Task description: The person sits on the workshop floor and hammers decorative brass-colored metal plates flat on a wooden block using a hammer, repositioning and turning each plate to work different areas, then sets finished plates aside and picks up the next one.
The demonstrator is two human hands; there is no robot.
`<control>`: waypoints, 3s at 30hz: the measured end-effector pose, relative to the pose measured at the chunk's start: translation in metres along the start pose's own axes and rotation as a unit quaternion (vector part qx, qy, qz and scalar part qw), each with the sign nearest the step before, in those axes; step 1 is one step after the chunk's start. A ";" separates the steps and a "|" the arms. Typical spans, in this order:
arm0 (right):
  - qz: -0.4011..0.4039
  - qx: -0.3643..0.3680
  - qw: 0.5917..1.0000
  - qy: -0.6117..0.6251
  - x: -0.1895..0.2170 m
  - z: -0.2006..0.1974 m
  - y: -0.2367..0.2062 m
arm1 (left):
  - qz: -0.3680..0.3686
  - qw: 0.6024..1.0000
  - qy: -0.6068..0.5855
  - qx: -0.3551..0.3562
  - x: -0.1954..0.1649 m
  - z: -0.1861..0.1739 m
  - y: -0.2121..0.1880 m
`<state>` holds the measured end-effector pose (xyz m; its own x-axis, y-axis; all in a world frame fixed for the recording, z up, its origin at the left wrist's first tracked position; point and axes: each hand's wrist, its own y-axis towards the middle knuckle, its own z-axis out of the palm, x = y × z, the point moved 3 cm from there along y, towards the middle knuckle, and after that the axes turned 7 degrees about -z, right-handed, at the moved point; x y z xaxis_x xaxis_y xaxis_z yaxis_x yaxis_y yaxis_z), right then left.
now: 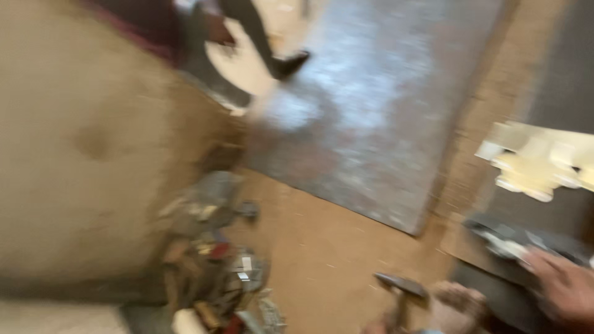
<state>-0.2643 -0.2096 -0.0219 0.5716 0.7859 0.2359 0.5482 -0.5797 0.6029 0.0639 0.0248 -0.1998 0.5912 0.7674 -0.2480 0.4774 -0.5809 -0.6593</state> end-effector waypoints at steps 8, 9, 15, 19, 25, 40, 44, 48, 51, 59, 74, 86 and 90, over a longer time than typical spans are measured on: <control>0.006 0.049 0.999 0.004 -0.042 -0.011 0.001 | 0.073 0.994 -0.077 -0.011 -0.014 0.052 0.000; 0.005 0.057 0.998 0.012 -0.046 -0.013 0.005 | 0.085 0.993 -0.082 -0.010 -0.015 0.047 -0.003; -0.045 -0.032 0.997 -0.053 -0.092 -0.026 0.045 | 0.073 0.996 -0.055 -0.005 -0.021 0.037 -0.013; -0.108 -0.069 0.975 -0.183 -0.135 -0.006 0.088 | 0.058 0.997 -0.044 0.009 -0.027 0.035 -0.015; -0.088 0.062 0.973 -0.206 -0.151 0.059 0.101 | 0.046 0.997 -0.064 0.021 -0.037 0.030 -0.020; 0.299 0.024 0.954 -0.008 -0.182 -0.016 -0.087 | 0.029 0.997 -0.056 0.052 -0.042 0.032 -0.030; 0.439 0.149 0.885 -0.036 -0.183 -0.027 -0.149 | 0.019 0.997 -0.029 0.074 -0.038 0.033 -0.029; 0.372 0.229 0.899 -0.031 -0.176 -0.021 -0.146 | 0.037 0.997 0.002 0.061 -0.038 0.037 -0.027; 0.354 0.294 0.887 -0.038 -0.178 -0.013 -0.125 | 0.020 0.998 -0.007 0.058 -0.038 0.039 -0.029; 0.385 0.425 0.816 -0.069 -0.197 0.000 -0.096 | 0.059 0.997 -0.010 0.058 -0.036 0.039 -0.025; 0.444 0.138 0.885 0.015 -0.126 -0.092 -0.080 | 0.040 0.997 0.018 0.061 -0.030 0.031 -0.024; 0.295 0.269 0.910 0.111 -0.048 0.040 0.035 | 0.035 0.998 0.002 0.060 -0.032 0.029 -0.025; 0.269 0.233 0.928 0.110 -0.043 0.060 0.013 | 0.048 0.997 -0.004 0.064 -0.029 0.028 -0.024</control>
<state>-0.2451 -0.2641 -0.0697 0.7288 0.3516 0.5875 0.4533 -0.8909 -0.0291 0.0169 0.0237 -0.1972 0.6246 0.7126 -0.3195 0.3313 -0.6123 -0.7178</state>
